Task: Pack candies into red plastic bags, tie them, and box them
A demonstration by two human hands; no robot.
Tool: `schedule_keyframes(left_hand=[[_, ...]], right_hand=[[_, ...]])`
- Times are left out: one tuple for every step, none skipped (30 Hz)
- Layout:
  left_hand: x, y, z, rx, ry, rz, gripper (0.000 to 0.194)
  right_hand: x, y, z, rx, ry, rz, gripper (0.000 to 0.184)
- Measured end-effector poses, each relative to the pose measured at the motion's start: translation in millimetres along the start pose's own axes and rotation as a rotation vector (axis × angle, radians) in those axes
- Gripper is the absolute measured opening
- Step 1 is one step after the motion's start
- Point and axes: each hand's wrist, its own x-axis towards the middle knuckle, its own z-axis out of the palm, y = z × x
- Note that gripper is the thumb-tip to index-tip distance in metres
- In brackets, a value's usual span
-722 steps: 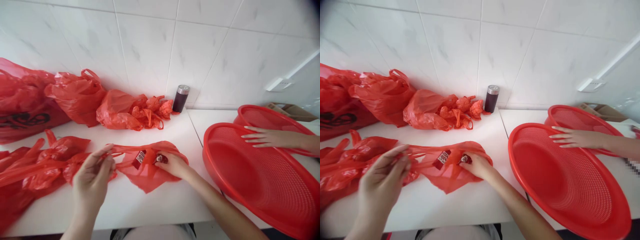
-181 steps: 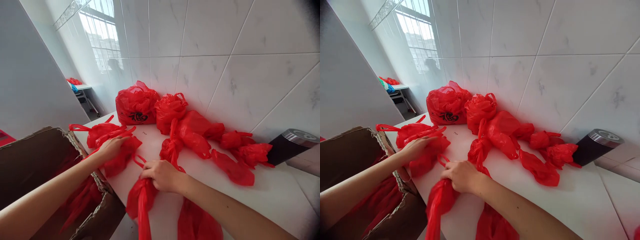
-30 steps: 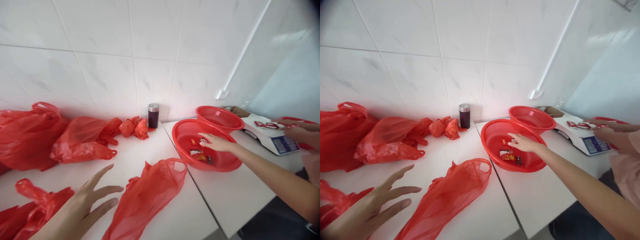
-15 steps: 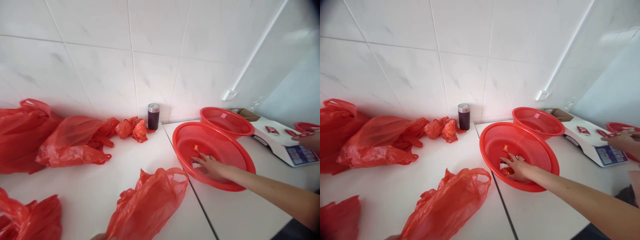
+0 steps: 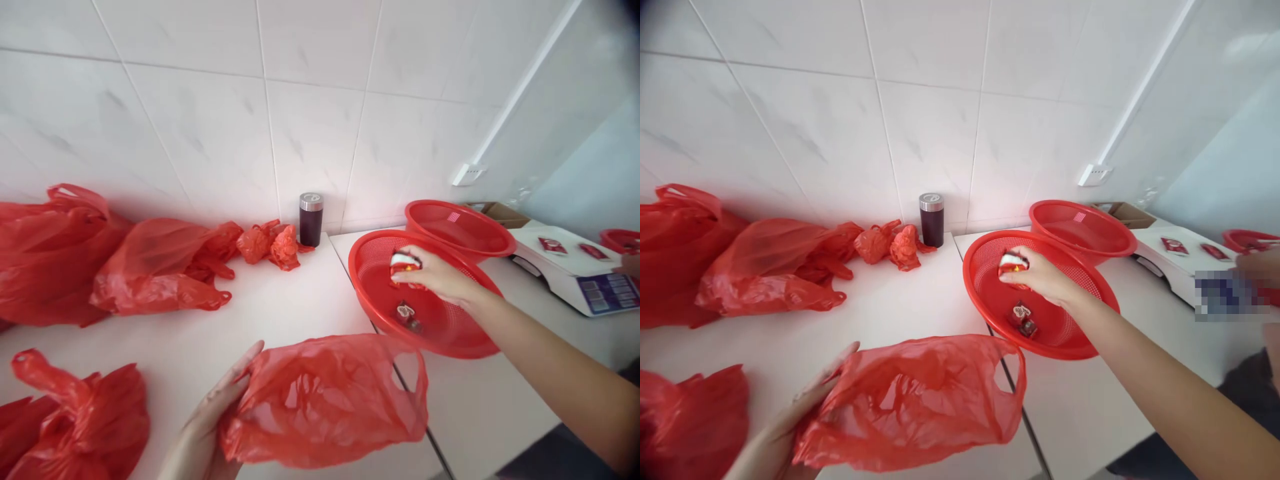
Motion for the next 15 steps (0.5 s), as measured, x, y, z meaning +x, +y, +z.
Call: schedule_keyframes(left_hand=[[3,-1,1.4,-0.008,-0.006,-0.002,0.042],[6,-3,2.6,-0.013,-0.011,0.003,0.04],[10,-6,3.5,-0.019,-0.016,0.015,0.037],[13,-9,4.2,-0.027,-0.023,0.029,0.035],[15,-12,4.7,-0.037,-0.03,0.041,0.033],[17,-14,5.0,-0.044,-0.038,0.047,0.032],[19,-16,4.9,-0.052,-0.045,0.046,0.032],[19,-16,4.4,-0.062,-0.055,0.039,0.032],[19,-16,3.3,-0.078,-0.063,0.035,0.032],[19,-15,1.8,-0.095,-0.068,0.038,0.032],[18,-13,-0.1,-0.111,-0.069,0.047,0.033],[17,-11,-2.3,-0.118,-0.06,0.063,0.034],[16,-9,-4.5,-0.113,-0.046,0.085,0.036],[15,-7,-6.6,-0.096,-0.03,0.108,0.038],[14,-5,-8.4,-0.069,-0.017,0.132,0.042]], right_hand=[[-11,-16,4,0.154,-0.032,-0.034,0.058],[-24,-30,13,0.259,-0.08,-0.061,0.065],[-37,-42,26,0.316,-0.179,-0.071,0.068],[-49,-49,43,0.333,-0.33,-0.073,0.069],[-60,-53,63,0.3,-0.486,-0.078,0.068],[-68,-53,83,0.23,-0.612,-0.105,0.065],[-73,-49,103,0.129,-0.647,-0.144,0.059],[-76,-44,121,0.011,-0.605,-0.18,0.056],[-77,-38,134,-0.118,-0.556,-0.198,0.056],[-77,-32,143,-0.226,-0.493,-0.214,0.057],[-75,-28,146,-0.304,-0.448,-0.235,0.057],[-73,-27,143,-0.344,-0.429,-0.265,0.055],[-69,-27,135,-0.341,-0.421,-0.299,0.051],[-64,-28,122,-0.306,-0.41,-0.325,0.044],[-57,-29,106,-0.262,-0.38,-0.334,0.038]])
